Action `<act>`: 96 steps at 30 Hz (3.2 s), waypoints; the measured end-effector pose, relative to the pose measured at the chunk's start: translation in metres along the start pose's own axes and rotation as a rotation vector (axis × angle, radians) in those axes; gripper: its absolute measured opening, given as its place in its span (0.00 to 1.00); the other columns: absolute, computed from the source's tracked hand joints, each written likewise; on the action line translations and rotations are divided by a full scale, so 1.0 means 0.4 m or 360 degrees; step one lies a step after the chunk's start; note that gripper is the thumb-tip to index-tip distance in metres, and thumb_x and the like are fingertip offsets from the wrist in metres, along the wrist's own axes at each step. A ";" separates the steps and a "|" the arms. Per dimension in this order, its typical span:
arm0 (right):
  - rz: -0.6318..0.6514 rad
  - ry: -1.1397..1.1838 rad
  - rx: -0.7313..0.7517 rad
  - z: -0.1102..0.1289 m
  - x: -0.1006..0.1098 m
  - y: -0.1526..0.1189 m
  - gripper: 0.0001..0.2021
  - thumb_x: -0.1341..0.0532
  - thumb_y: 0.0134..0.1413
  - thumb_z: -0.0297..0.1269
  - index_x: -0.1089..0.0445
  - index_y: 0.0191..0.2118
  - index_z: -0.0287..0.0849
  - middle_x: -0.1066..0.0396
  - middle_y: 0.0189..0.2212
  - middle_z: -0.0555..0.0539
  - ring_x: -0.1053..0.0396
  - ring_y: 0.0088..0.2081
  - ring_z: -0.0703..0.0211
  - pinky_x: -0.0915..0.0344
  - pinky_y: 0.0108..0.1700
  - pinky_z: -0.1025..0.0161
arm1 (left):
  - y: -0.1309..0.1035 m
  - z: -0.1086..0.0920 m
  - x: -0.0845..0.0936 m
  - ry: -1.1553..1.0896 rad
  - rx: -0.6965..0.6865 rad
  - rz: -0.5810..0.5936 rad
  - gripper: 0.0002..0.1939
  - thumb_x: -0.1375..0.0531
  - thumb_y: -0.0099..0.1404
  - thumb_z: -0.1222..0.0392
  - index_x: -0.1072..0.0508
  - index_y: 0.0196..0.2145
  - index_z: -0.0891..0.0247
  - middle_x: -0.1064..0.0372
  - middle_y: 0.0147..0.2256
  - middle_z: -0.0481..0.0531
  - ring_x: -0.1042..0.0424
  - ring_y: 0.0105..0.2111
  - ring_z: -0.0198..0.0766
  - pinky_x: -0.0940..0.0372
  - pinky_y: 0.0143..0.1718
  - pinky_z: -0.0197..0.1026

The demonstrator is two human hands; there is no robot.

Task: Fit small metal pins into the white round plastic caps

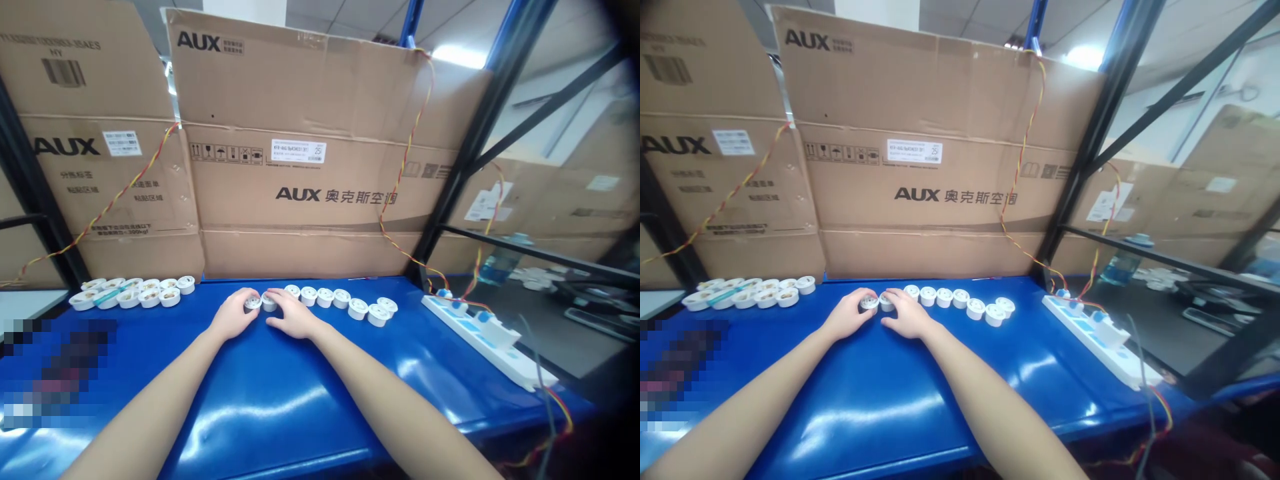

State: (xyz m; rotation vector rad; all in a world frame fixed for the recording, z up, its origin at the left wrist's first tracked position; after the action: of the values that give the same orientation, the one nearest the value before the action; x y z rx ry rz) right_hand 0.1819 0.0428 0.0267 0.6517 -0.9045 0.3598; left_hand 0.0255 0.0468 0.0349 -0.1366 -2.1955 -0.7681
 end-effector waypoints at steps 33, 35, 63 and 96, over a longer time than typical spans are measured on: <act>-0.0279 0.0007 -0.0108 -0.023 0.042 -0.004 0.18 0.37 0.51 0.35 0.33 0.49 0.42 0.32 0.49 0.42 0.34 0.50 0.52 0.38 0.54 0.53 | -0.002 0.001 -0.002 0.0018 0.0028 0.0050 0.14 0.42 0.59 0.59 0.30 0.44 0.57 0.30 0.46 0.52 0.30 0.46 0.45 0.37 0.51 0.46; -0.0304 0.0031 -0.0067 -0.012 0.043 -0.003 0.16 0.37 0.52 0.34 0.33 0.47 0.43 0.32 0.45 0.44 0.33 0.47 0.54 0.37 0.51 0.55 | -0.001 0.008 -0.004 0.0012 0.0046 0.0034 0.18 0.42 0.59 0.58 0.32 0.48 0.58 0.30 0.48 0.53 0.31 0.48 0.46 0.37 0.52 0.46; -0.0307 0.0052 0.0022 -0.003 0.059 0.002 0.18 0.38 0.42 0.24 0.29 0.43 0.43 0.30 0.42 0.46 0.33 0.43 0.55 0.37 0.48 0.58 | 0.000 -0.006 -0.002 0.0009 0.0020 0.0096 0.20 0.38 0.55 0.61 0.31 0.46 0.54 0.26 0.46 0.48 0.28 0.46 0.46 0.36 0.49 0.46; -0.0105 -0.0383 -0.0056 0.027 0.059 -0.004 0.19 0.41 0.49 0.25 0.31 0.49 0.47 0.29 0.48 0.47 0.33 0.47 0.54 0.38 0.49 0.60 | -0.008 -0.051 0.036 0.0617 -0.0420 0.0275 0.20 0.49 0.61 0.71 0.30 0.46 0.53 0.28 0.50 0.46 0.31 0.48 0.41 0.40 0.46 0.43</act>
State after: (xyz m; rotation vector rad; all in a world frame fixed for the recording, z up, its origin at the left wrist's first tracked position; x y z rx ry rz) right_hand 0.1898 0.0351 0.0503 0.7006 -1.1129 0.2082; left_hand 0.0278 0.0305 0.0541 -0.2810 -1.6898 -0.9004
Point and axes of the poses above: each hand's wrist, its own y-axis towards the middle knuckle, its own x-axis out of the back of the hand, z = x × y, the point moved 6 cm from there along y, towards the middle knuckle
